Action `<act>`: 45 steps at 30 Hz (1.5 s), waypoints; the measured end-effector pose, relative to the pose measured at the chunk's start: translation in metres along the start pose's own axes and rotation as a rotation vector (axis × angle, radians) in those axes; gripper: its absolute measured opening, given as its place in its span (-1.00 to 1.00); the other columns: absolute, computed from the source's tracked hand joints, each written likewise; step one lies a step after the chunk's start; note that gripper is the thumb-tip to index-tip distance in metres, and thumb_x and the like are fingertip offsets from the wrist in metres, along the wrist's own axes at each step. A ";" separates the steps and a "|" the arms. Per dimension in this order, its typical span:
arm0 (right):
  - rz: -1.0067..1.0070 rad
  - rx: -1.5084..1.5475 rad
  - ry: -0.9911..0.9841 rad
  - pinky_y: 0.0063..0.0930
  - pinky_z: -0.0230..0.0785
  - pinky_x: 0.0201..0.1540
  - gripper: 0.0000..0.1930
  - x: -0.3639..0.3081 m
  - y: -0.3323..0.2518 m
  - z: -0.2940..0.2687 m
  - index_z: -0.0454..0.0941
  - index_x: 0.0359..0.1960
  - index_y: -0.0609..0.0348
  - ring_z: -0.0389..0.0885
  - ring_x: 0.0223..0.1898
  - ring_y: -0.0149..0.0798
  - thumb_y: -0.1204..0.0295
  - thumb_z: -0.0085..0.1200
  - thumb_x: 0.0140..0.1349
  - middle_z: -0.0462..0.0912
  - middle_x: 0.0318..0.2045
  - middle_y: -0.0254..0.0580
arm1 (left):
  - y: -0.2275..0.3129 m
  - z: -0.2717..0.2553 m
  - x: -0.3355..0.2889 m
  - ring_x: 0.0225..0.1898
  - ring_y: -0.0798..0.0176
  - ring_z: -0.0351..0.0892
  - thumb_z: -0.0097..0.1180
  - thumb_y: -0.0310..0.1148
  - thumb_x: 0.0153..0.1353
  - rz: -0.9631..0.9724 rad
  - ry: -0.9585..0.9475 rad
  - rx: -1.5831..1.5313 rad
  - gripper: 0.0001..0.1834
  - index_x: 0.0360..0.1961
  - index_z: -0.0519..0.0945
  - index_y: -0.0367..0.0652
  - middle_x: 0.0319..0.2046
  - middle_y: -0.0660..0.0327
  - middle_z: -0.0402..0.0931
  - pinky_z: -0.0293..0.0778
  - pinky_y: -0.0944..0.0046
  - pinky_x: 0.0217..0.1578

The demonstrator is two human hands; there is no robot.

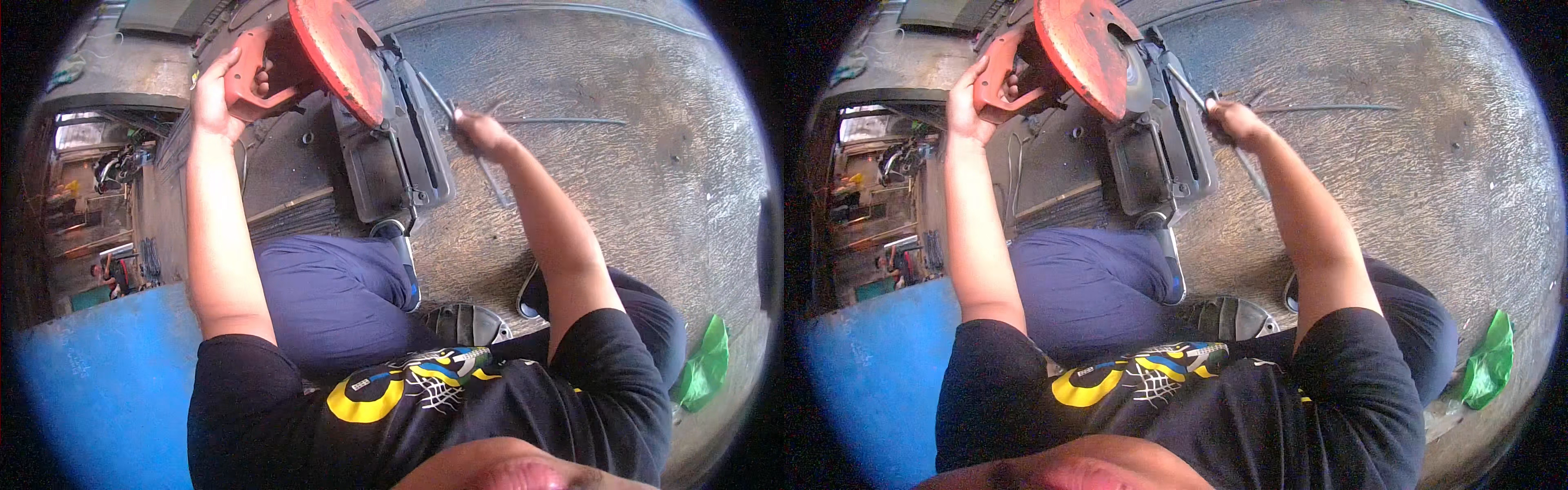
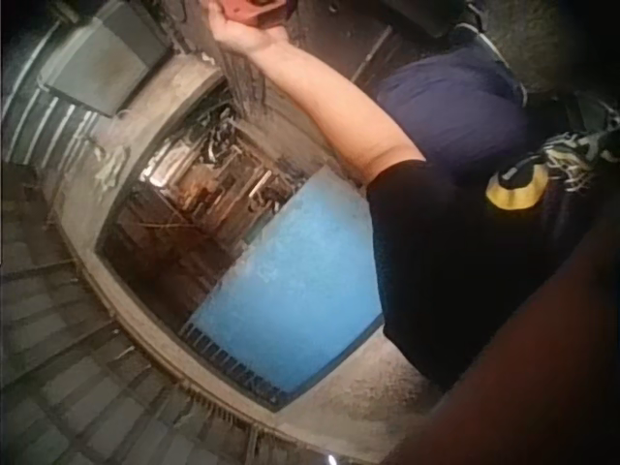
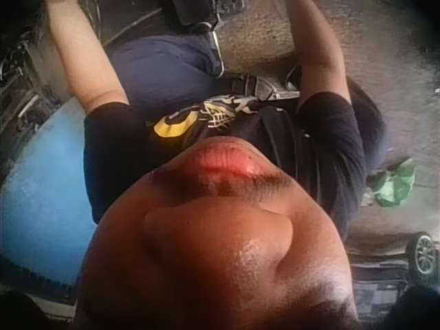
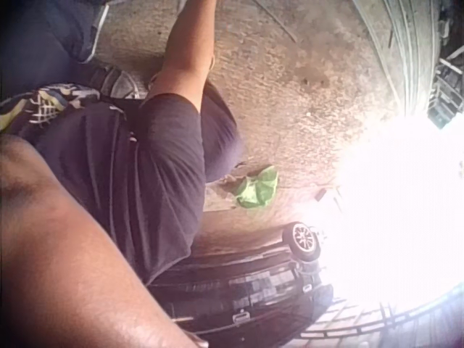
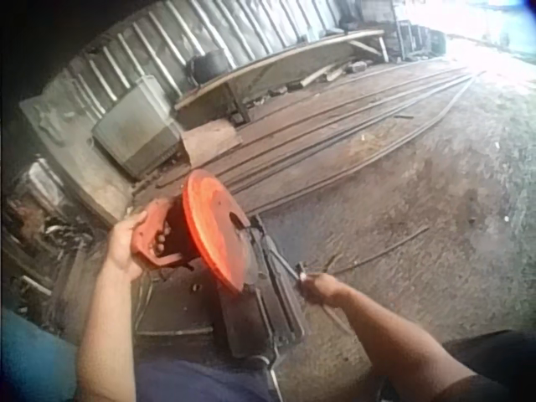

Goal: Use a metal chop saw to cut multiple thin metal rods to a specific length.

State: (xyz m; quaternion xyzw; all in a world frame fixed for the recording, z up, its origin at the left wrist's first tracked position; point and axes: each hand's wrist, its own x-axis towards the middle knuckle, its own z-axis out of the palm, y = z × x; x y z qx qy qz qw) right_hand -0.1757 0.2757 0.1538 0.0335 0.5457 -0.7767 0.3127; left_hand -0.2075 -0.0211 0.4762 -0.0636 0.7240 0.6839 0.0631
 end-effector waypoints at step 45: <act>-0.023 -0.022 -0.063 -0.53 0.11 -0.67 -0.78 -0.007 0.033 0.065 0.31 -0.39 0.16 0.25 -0.71 -0.47 0.30 -0.04 0.31 0.31 -0.67 -0.39 | 0.000 -0.001 0.001 -0.39 0.27 0.49 -0.07 -0.19 0.27 0.018 0.007 0.017 -0.59 -0.02 0.41 -0.33 -0.33 0.07 0.51 0.49 0.29 -0.32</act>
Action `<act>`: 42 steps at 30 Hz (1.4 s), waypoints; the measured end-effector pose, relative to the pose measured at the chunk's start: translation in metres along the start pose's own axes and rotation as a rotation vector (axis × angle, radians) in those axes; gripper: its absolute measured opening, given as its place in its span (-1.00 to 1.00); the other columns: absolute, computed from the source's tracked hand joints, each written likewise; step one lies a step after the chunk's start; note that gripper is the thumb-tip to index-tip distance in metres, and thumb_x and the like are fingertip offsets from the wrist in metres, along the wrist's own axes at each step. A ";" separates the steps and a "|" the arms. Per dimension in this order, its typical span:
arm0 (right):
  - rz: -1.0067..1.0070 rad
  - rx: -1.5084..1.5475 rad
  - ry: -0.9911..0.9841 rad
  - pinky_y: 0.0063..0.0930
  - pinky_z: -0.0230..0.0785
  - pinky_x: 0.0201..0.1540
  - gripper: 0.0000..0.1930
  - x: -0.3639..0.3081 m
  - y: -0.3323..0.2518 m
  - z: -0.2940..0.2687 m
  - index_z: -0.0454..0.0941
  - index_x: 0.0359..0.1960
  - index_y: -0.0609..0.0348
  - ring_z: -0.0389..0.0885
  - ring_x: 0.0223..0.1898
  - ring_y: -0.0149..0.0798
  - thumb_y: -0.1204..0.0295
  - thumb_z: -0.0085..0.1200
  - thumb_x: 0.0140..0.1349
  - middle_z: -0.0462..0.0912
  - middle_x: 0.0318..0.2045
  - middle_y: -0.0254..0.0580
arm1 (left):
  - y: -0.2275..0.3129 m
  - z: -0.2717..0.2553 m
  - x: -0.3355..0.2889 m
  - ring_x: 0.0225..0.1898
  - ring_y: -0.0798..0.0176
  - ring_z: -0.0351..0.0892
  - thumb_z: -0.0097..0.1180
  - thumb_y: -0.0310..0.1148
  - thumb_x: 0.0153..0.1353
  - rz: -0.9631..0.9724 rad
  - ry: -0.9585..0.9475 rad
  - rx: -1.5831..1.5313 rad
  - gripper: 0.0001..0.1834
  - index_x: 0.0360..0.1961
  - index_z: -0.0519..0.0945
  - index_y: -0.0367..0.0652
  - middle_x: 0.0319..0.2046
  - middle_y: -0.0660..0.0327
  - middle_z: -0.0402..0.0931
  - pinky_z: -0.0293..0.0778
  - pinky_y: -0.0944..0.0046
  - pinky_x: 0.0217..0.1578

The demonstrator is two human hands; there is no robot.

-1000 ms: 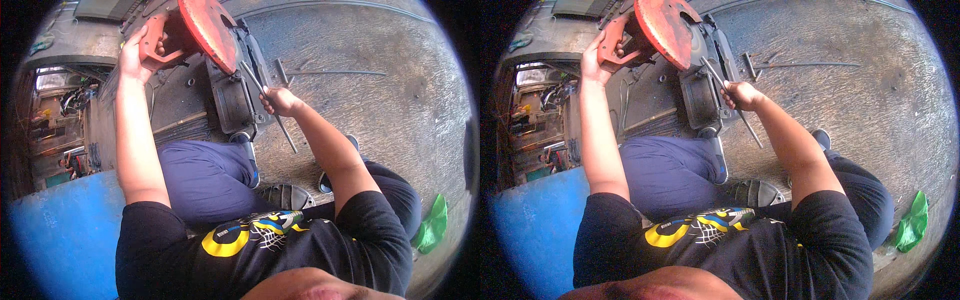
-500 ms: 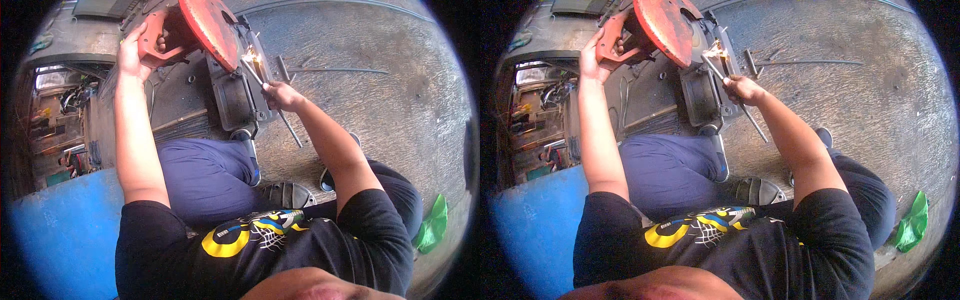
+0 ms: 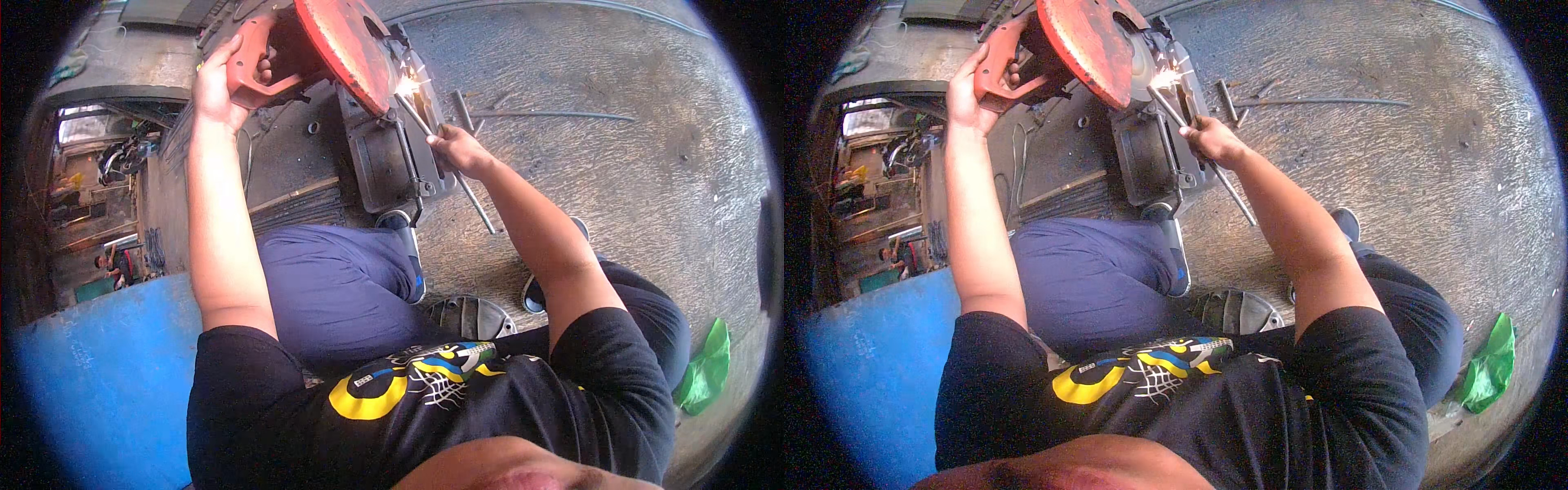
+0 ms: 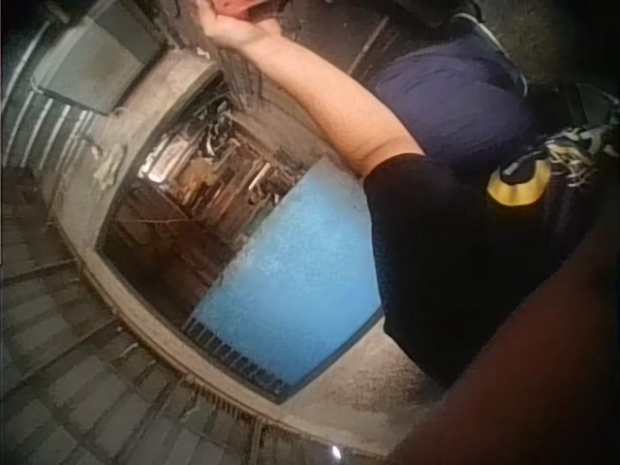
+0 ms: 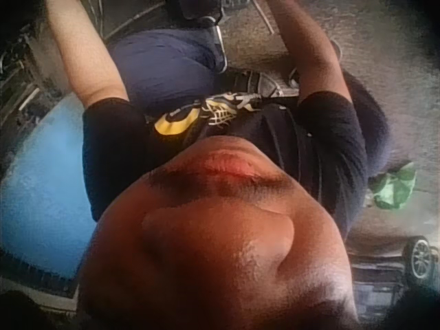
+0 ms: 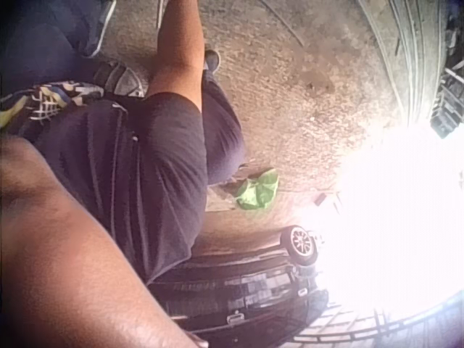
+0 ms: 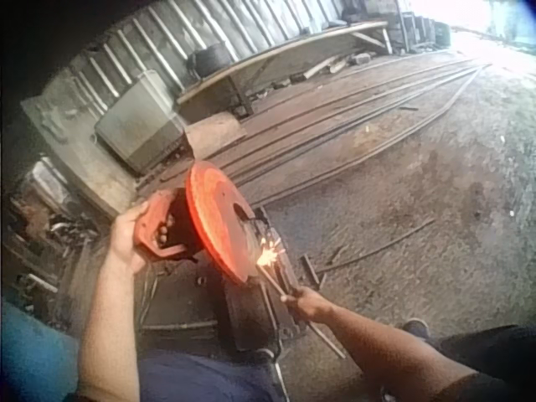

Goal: Use a metal chop saw to cut multiple thin metal rods to a specific length.

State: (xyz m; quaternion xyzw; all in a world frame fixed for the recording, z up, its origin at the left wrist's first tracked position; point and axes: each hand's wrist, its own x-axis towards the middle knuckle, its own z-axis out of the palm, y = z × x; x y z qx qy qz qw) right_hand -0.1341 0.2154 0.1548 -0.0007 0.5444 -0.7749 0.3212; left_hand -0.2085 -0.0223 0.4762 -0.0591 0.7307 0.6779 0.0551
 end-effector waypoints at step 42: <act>0.042 0.212 0.038 -0.55 0.16 -0.67 -0.73 0.010 -0.004 0.006 0.43 -0.33 0.17 0.32 -0.70 -0.45 0.21 -0.10 0.33 0.51 -0.57 -0.25 | 0.001 -0.002 -0.002 -0.42 0.29 0.51 -0.06 -0.20 0.27 0.013 -0.057 0.018 -0.61 -0.04 0.43 -0.31 -0.35 0.09 0.54 0.51 0.31 -0.36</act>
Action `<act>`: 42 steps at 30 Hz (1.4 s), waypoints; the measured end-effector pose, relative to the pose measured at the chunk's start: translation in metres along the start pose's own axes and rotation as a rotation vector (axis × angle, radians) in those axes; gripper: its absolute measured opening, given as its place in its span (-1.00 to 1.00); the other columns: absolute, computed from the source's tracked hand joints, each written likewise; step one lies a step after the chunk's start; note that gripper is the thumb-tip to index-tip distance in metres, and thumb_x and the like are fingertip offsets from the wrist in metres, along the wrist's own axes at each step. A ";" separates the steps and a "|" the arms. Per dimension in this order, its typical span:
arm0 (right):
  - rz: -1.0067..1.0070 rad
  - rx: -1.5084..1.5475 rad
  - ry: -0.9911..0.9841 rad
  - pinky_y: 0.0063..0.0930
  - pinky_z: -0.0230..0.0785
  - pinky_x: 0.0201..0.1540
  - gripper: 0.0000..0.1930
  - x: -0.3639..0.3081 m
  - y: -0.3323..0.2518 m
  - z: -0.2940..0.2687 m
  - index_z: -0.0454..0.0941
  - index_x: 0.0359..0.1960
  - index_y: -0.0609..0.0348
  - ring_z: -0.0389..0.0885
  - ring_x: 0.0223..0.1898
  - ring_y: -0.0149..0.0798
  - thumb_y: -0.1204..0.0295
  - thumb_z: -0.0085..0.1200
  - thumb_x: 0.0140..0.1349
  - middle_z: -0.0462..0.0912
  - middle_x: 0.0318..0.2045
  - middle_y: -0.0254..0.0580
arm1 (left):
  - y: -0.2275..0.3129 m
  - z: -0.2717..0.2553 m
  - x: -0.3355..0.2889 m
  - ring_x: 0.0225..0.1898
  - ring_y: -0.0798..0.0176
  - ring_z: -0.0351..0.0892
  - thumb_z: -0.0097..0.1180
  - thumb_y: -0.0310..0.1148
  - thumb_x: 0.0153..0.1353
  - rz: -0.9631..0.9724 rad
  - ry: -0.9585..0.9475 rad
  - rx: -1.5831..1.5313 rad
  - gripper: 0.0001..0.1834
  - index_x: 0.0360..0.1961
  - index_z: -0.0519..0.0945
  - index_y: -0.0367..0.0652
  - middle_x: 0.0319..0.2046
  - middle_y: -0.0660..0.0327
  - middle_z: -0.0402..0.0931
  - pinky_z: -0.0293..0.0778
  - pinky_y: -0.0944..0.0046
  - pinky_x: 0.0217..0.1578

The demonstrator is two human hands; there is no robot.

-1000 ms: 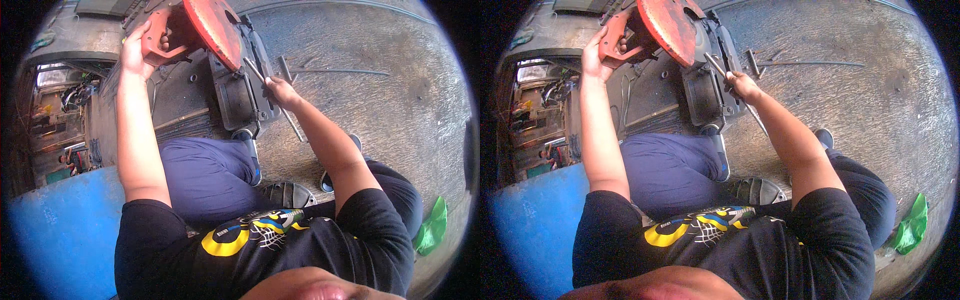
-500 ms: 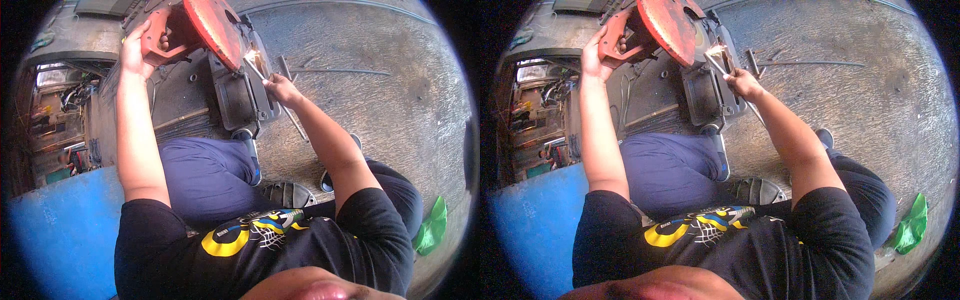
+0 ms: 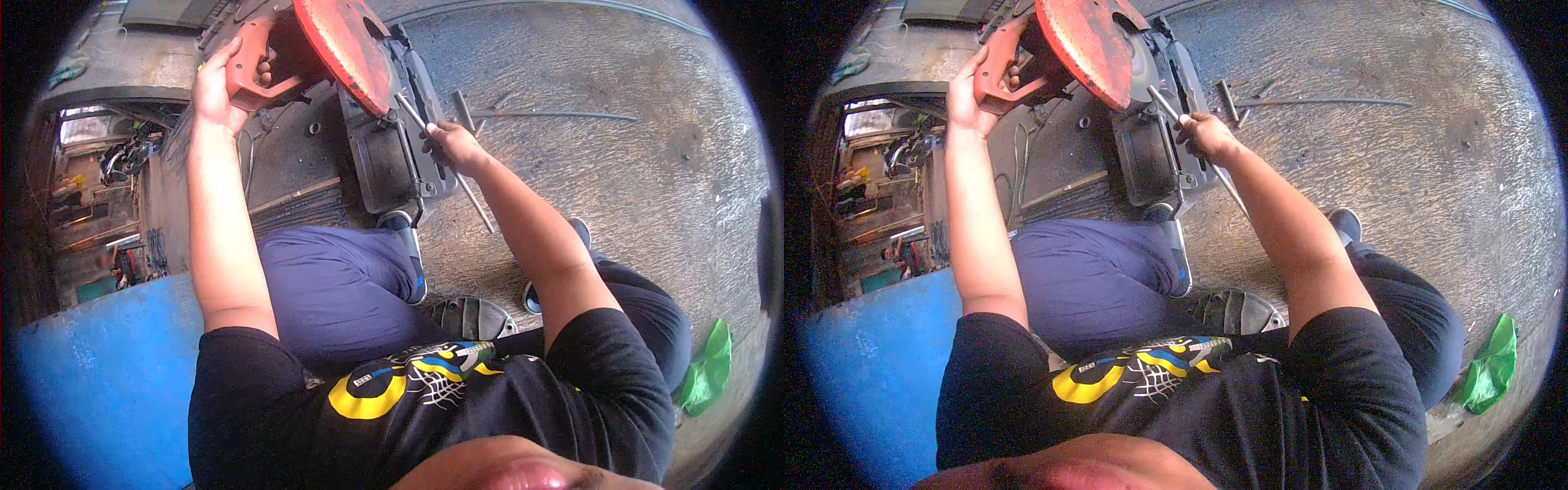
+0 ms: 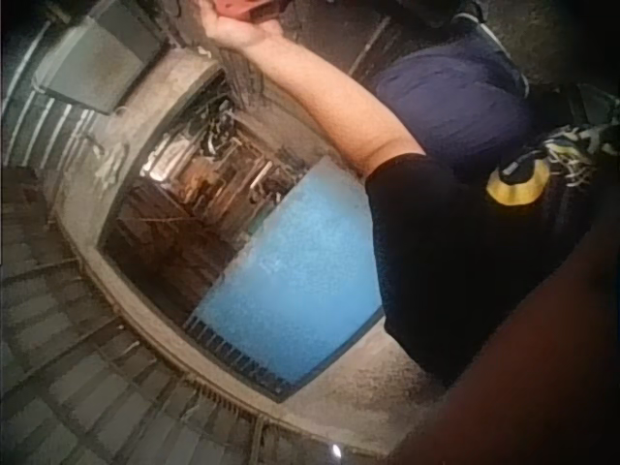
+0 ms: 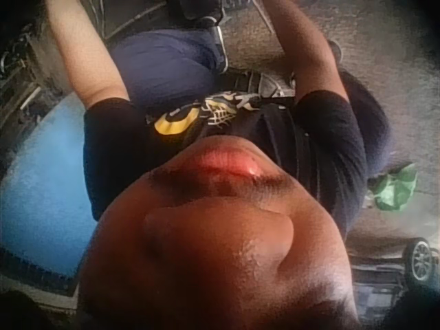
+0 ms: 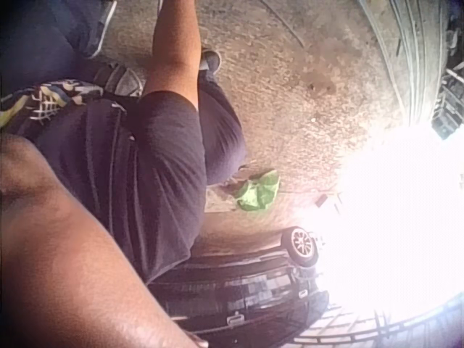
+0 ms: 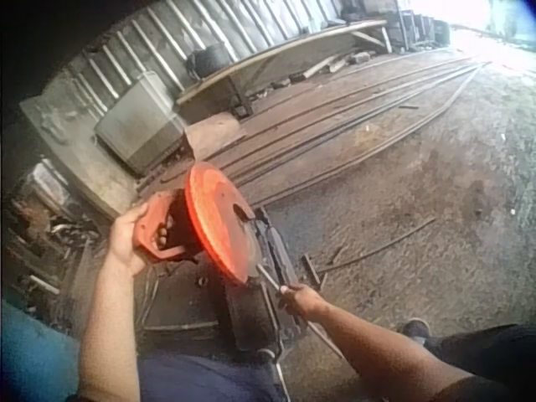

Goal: Use a metal chop saw to cut multiple thin metal rods to a specific length.

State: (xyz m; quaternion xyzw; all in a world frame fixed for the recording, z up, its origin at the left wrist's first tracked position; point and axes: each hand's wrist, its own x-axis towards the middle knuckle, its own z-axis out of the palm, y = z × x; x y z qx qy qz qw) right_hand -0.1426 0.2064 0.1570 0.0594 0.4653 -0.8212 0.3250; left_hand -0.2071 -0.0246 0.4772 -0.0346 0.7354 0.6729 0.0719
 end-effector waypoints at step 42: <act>-0.369 -0.569 0.376 -0.44 0.34 -0.39 -0.79 0.004 -0.004 0.015 0.48 -0.33 0.23 0.46 -0.49 -0.35 0.33 0.15 0.15 0.58 -0.49 -0.24 | 0.001 0.005 -0.001 -0.37 0.26 0.50 -0.06 -0.19 0.27 -0.023 0.085 -0.014 -0.60 -0.03 0.42 -0.31 -0.33 0.11 0.51 0.49 0.29 -0.33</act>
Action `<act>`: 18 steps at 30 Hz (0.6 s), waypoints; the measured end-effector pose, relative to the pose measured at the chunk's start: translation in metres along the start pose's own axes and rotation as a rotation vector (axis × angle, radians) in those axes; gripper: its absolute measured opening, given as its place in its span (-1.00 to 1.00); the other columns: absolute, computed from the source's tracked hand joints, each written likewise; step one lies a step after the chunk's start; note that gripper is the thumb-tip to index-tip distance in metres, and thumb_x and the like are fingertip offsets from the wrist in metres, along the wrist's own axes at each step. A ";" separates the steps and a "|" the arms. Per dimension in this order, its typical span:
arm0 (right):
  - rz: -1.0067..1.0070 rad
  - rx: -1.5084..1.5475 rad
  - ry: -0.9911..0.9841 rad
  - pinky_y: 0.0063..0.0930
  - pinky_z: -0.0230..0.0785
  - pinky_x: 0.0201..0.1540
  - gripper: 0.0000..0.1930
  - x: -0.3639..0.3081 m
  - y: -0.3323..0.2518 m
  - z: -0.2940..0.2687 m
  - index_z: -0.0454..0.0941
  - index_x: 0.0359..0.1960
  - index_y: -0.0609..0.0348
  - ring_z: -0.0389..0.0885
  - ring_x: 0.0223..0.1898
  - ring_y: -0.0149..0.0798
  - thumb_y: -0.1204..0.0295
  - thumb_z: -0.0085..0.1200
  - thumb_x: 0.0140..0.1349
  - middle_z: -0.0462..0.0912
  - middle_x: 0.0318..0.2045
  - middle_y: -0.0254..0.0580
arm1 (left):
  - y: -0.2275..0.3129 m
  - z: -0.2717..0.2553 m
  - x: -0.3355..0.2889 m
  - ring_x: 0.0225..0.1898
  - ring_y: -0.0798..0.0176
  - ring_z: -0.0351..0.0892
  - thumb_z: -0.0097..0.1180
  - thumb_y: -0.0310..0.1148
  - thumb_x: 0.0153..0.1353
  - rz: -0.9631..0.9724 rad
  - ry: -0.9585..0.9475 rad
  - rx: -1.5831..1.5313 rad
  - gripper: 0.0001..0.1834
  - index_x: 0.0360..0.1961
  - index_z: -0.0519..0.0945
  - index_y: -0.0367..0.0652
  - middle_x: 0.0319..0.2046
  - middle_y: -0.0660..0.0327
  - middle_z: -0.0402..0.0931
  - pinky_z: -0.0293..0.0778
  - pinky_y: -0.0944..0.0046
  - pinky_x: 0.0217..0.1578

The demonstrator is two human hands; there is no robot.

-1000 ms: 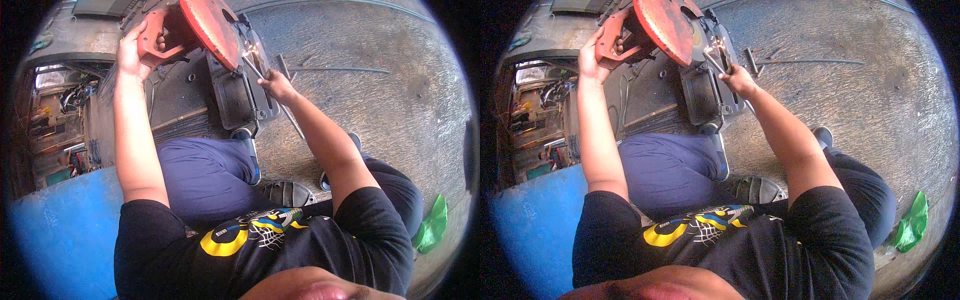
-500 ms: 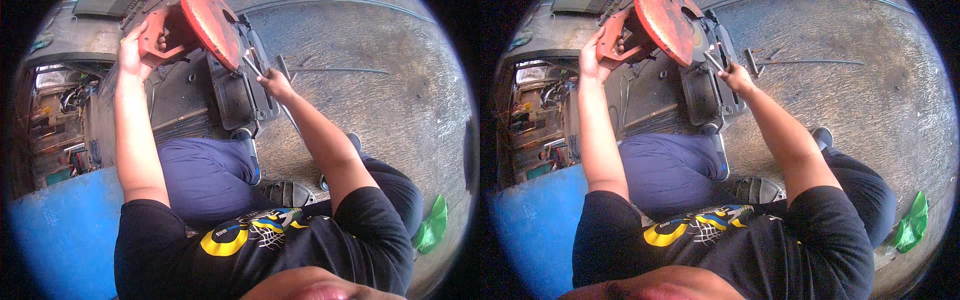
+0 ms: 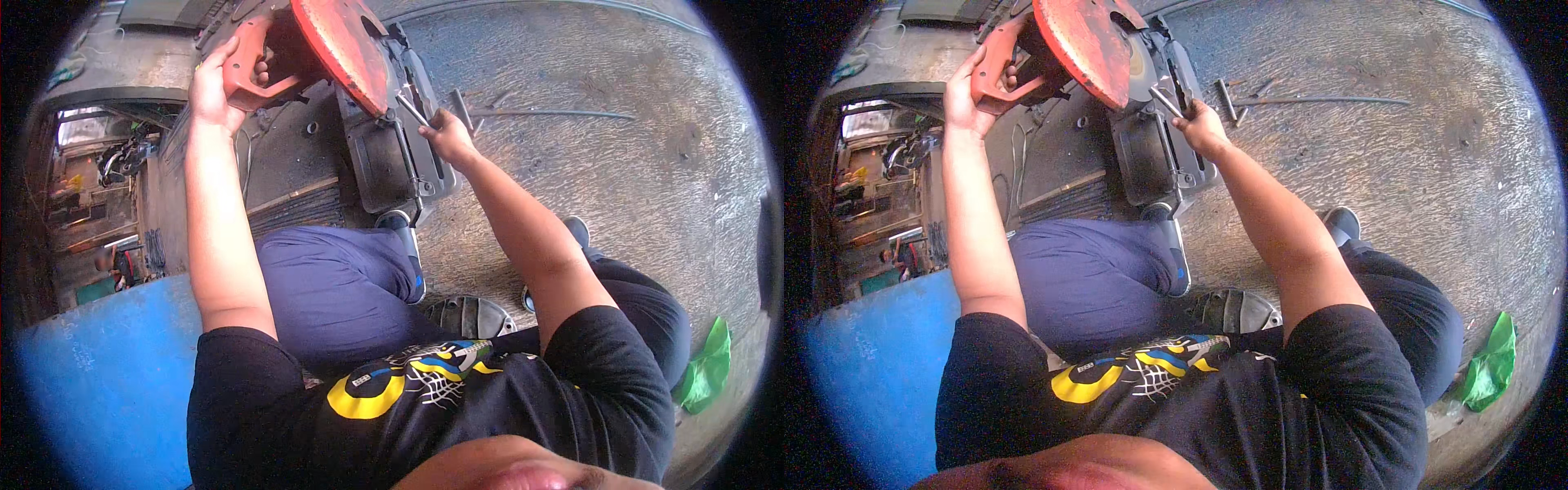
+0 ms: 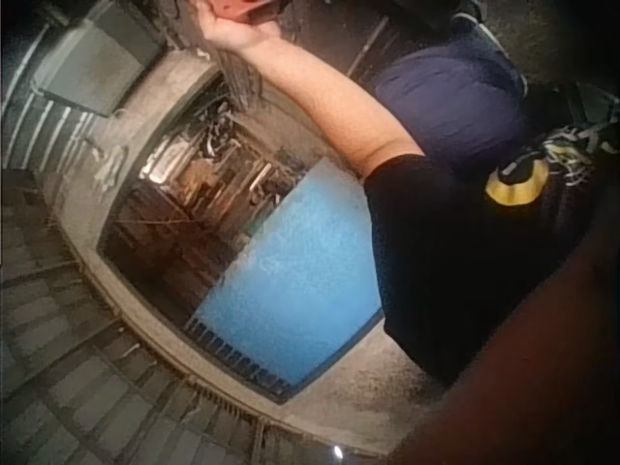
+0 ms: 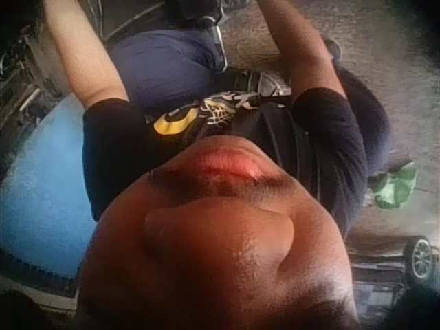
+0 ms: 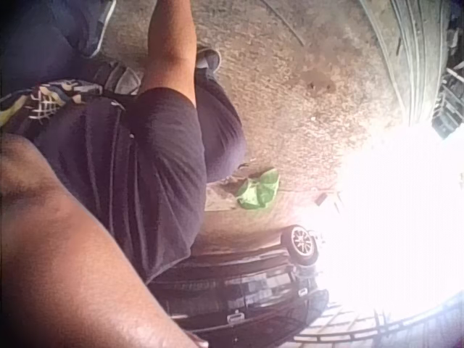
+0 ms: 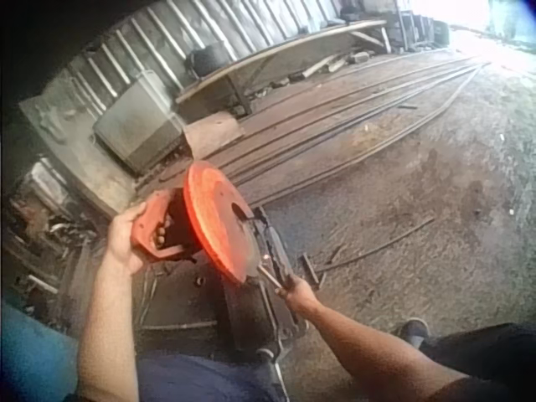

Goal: Use a metal chop saw to cut multiple thin metal rods to a specific length.

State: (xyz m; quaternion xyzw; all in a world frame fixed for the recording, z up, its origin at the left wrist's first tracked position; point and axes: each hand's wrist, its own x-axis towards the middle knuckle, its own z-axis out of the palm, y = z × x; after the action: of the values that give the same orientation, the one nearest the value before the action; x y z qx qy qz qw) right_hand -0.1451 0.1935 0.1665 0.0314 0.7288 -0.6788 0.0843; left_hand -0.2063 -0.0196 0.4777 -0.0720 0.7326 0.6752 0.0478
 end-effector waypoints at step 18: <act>0.272 0.234 -0.215 -0.56 0.11 -0.66 -0.80 0.004 0.001 -0.009 0.44 -0.31 0.18 0.28 -0.66 -0.48 0.28 -0.07 0.30 0.37 -0.63 -0.41 | 0.000 -0.001 0.001 -0.39 0.26 0.50 -0.07 -0.19 0.27 -0.003 -0.032 -0.013 -0.60 -0.06 0.44 -0.33 -0.34 0.09 0.53 0.49 0.30 -0.33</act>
State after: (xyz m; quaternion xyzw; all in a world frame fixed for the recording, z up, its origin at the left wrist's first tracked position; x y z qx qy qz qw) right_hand -0.1497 0.2020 0.1650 0.0667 0.6210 -0.7405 0.2482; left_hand -0.2072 -0.0208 0.4773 -0.0627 0.7274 0.6807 0.0603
